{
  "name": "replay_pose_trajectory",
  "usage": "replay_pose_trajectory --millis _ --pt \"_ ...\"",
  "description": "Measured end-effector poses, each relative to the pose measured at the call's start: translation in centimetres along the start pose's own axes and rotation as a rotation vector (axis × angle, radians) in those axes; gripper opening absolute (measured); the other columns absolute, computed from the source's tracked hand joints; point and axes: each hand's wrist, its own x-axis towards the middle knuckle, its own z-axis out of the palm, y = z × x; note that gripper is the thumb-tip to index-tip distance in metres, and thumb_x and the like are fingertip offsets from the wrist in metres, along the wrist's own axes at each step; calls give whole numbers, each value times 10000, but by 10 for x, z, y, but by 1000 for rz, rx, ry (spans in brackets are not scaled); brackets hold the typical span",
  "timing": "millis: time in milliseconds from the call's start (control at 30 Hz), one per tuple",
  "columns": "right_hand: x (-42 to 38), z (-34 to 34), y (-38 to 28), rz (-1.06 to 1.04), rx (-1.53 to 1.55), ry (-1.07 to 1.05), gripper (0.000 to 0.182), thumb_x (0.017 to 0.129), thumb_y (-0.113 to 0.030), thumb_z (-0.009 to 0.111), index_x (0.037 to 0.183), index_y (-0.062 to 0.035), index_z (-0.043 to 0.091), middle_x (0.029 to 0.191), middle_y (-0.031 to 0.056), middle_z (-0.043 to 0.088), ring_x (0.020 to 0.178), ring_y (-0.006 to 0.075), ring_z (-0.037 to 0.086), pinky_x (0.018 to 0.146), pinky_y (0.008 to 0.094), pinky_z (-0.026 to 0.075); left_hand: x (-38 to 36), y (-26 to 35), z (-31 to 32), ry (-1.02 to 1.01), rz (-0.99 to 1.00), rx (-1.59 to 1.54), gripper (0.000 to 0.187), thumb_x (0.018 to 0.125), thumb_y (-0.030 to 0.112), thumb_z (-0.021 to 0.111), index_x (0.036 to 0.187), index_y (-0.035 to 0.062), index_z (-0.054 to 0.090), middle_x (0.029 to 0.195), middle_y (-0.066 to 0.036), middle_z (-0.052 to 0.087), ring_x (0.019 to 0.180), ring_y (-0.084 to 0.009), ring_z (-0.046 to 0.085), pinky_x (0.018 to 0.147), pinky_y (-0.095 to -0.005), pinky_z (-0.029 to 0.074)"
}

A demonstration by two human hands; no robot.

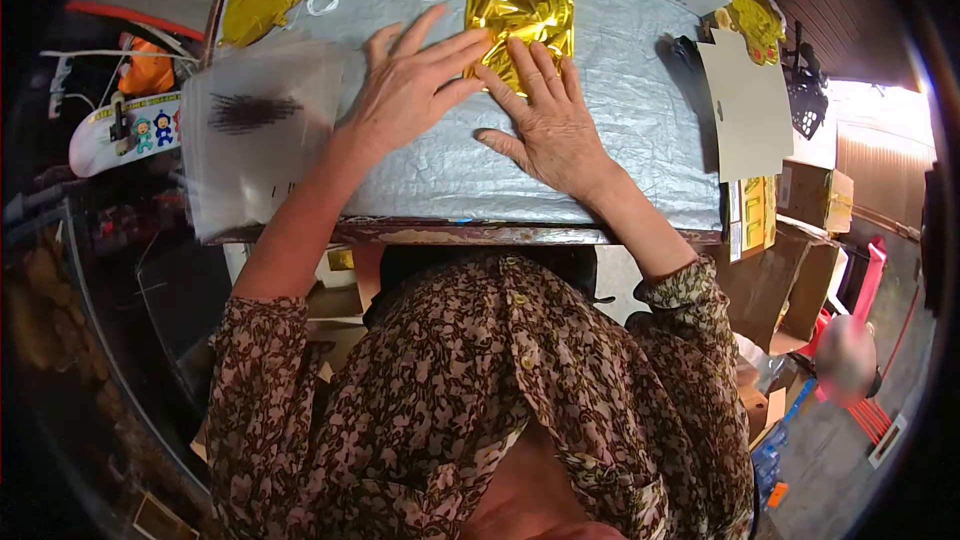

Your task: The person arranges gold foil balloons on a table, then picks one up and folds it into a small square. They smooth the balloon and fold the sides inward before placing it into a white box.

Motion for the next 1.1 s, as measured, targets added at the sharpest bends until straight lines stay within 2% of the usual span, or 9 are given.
replay_pose_trajectory --millis 133,200,300,533,633,933,1000,1033,1100 --pt "-1 -2 3 17 44 0 833 996 -617 534 1636 -138 299 1667 227 269 1538 432 260 1239 593 214 1 4 -2 -33 4 32 487 989 407 672 1438 222 640 1517 69 580 1529 -281 342 1191 -591 182" --pt "-1 -4 8 30 74 3 841 998 -595 551 1633 -109 290 1665 220 279 1537 417 273 1240 582 224 2 9 -9 -118 -62 -7 493 1010 342 660 1483 218 593 1598 64 491 1566 -311 270 1229 -626 111" --pt "2 -7 26 39 318 82 795 1009 -455 614 1616 -53 295 1639 197 350 1529 350 325 1243 529 263 6 12 -12 -146 -85 -21 497 1004 327 666 1485 223 591 1600 63 488 1566 -320 269 1225 -642 123" --pt "3 -11 44 37 180 16 735 1028 -423 583 1614 -69 315 1631 142 392 1515 310 364 1254 521 240 12 14 -16 -184 -119 -47 504 983 314 683 1471 216 602 1586 52 502 1558 -327 286 1220 -653 143" --pt "4 -14 60 44 89 -46 684 1046 -436 541 1619 -124 336 1650 95 383 1522 297 356 1263 512 222 11 14 -17 -175 -121 -64 502 979 313 685 1463 204 607 1576 49 512 1556 -329 290 1219 -654 147" --pt "6 -17 65 8 106 -87 721 1038 -483 535 1631 -137 312 1660 86 364 1534 295 338 1264 509 219 12 11 -15 -106 -106 -82 486 932 364 721 1385 196 667 1515 26 568 1518 -338 345 1193 -658 182" --pt "6 -17 64 6 92 -73 731 1033 -493 538 1628 -132 316 1656 88 369 1531 298 342 1262 509 223 18 13 -16 -64 -131 -202 394 932 335 727 1285 162 721 1433 -8 624 1466 -313 412 1161 -611 246" --pt "6 -17 63 5 84 -67 740 1028 -503 541 1626 -126 320 1652 90 375 1527 301 345 1259 510 227 24 11 -15 -61 -131 -198 394 932 335 727 1285 162 721 1433 -8 624 1466 -313 412 1161 -611 246" --pt "7 -18 60 2 64 -59 762 1016 -522 552 1617 -109 331 1644 99 382 1516 310 358 1253 508 239 40 8 -14 23 -228 -298 267 935 274 729 1127 90 748 1271 -60 674 1258 -337 593 1022 -525 425"
